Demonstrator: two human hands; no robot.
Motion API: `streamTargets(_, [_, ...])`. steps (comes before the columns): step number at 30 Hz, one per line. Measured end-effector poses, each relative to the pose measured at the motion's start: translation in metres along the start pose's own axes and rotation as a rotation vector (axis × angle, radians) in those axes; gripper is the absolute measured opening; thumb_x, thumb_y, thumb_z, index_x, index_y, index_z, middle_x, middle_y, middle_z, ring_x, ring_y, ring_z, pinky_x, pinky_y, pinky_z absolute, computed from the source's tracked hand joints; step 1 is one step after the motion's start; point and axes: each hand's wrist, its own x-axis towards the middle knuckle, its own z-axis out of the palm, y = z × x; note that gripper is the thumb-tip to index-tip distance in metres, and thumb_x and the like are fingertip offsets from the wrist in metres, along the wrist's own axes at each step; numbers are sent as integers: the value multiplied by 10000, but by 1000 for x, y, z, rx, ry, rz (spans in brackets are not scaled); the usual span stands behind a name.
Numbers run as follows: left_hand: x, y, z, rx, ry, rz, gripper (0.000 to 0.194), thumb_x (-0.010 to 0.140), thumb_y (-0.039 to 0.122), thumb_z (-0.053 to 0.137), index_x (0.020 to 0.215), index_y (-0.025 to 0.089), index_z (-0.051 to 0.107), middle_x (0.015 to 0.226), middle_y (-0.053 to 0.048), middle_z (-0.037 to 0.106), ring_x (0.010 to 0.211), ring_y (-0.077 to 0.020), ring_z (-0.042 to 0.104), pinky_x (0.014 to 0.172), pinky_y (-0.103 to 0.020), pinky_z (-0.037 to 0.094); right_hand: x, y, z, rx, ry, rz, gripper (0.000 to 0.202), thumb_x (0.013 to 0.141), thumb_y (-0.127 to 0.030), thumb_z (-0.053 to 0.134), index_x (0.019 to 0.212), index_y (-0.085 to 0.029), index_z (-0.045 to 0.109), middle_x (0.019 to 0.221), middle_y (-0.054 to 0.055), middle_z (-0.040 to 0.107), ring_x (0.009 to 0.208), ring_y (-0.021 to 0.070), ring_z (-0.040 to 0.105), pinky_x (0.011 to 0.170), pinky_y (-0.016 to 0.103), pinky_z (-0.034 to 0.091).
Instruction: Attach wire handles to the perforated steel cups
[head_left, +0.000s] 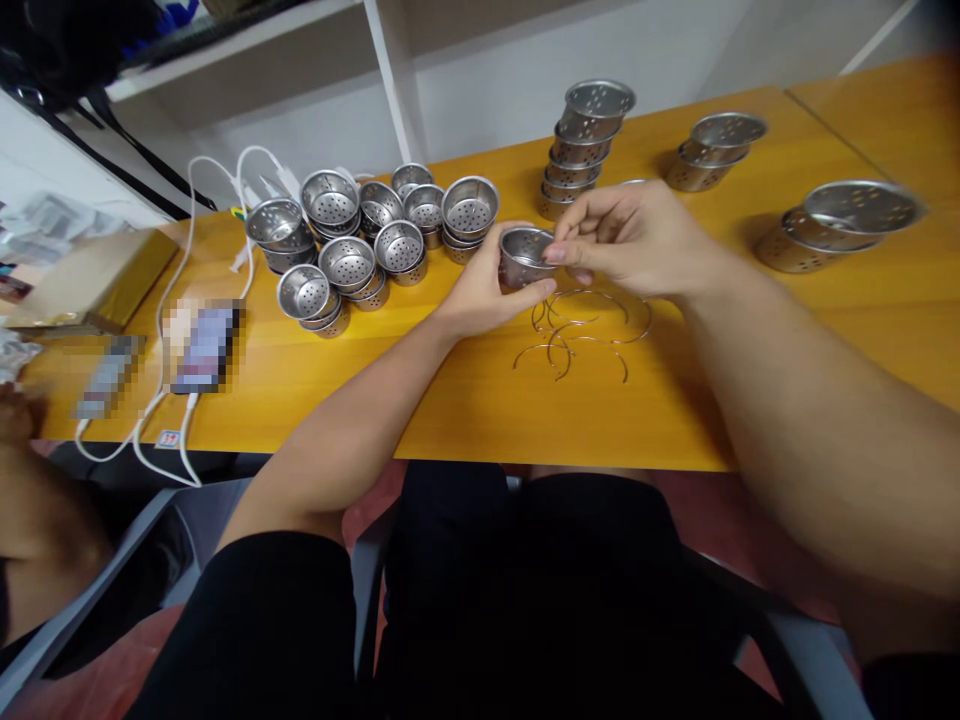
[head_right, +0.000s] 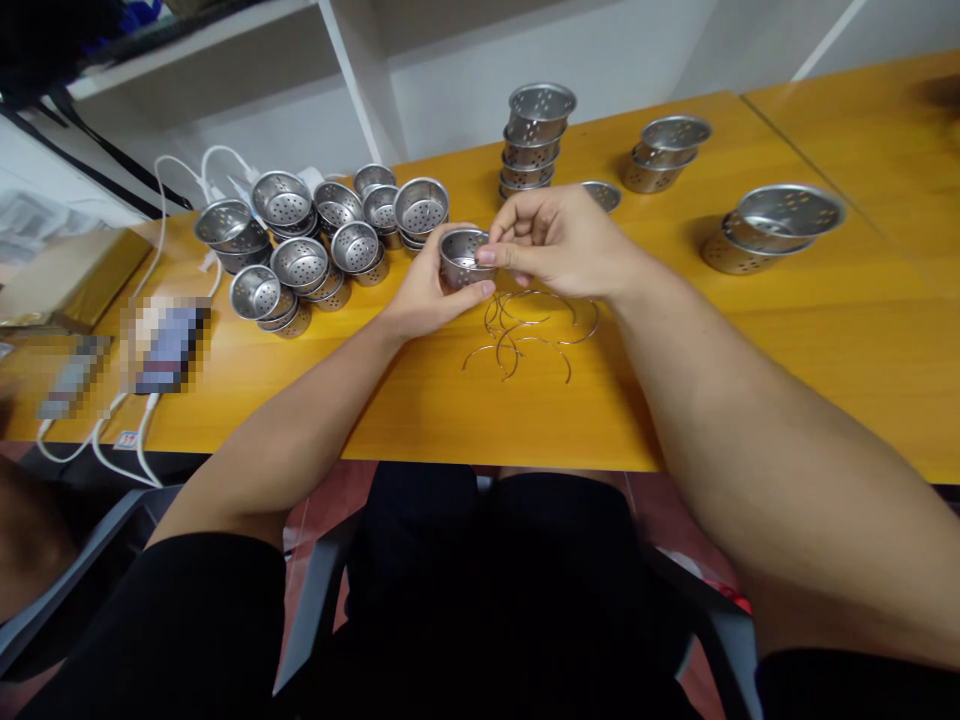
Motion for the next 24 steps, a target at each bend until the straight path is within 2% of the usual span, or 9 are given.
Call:
streamTargets(4, [-1,8,-2,28,11,-34,805,1030,514,883,1653,203,480,1607,-191,672,1548,-381,708,1376,-614,581,-1,-4,1,-13,-3,6,699,718,-936,1070,894,-322,787,677,3,678,571,233,628,509,418,557])
streamTargets(8, [-1,8,-3,66,11,-21,776,1009,436,850,1642,204,467,1601,-191,679,1553,-382,709,1398,-631,554,0,-2,2,-10,-22,15,708,713,-939,1071,884,-317,779,679,2,682,576,223,616,515,407,554])
streamTargets(14, [-1,5,-3,75,8,-16,803,993,447,871,1642,220,456,1599,-169,683,1517,-359,726,1380,-609,565,-1,-2,3,-6,-14,3,712,702,-961,1060,872,-326,785,683,4,686,589,224,604,546,436,592])
streamTargets(17, [0,3,-1,67,28,1,802,1024,490,858,1647,207,439,1603,-179,677,1533,-359,721,1373,-600,572,-1,-2,4,-20,18,-36,677,731,-931,1065,932,-332,825,789,32,756,649,242,652,602,463,636])
streamTargets(19, [0,2,-1,64,39,0,807,1045,547,848,1648,219,424,1630,-183,667,1561,-367,712,1373,-617,576,0,1,5,-28,70,-83,684,740,-917,1068,1035,-341,847,969,59,827,713,253,687,657,482,663])
streamTargets(21, [1,1,-1,52,48,-15,827,1053,603,848,1651,236,410,1656,-188,656,1568,-365,714,1360,-615,590,2,5,5,-46,133,-136,676,789,-907,1039,1121,-352,842,1119,71,846,748,250,686,693,490,660])
streamTargets(24, [1,1,-2,19,59,-24,877,1046,657,856,1658,230,396,1646,-213,662,1542,-370,735,1339,-611,606,3,10,4,-137,192,-190,492,958,-787,951,1131,-344,830,1001,63,797,732,242,644,697,474,606])
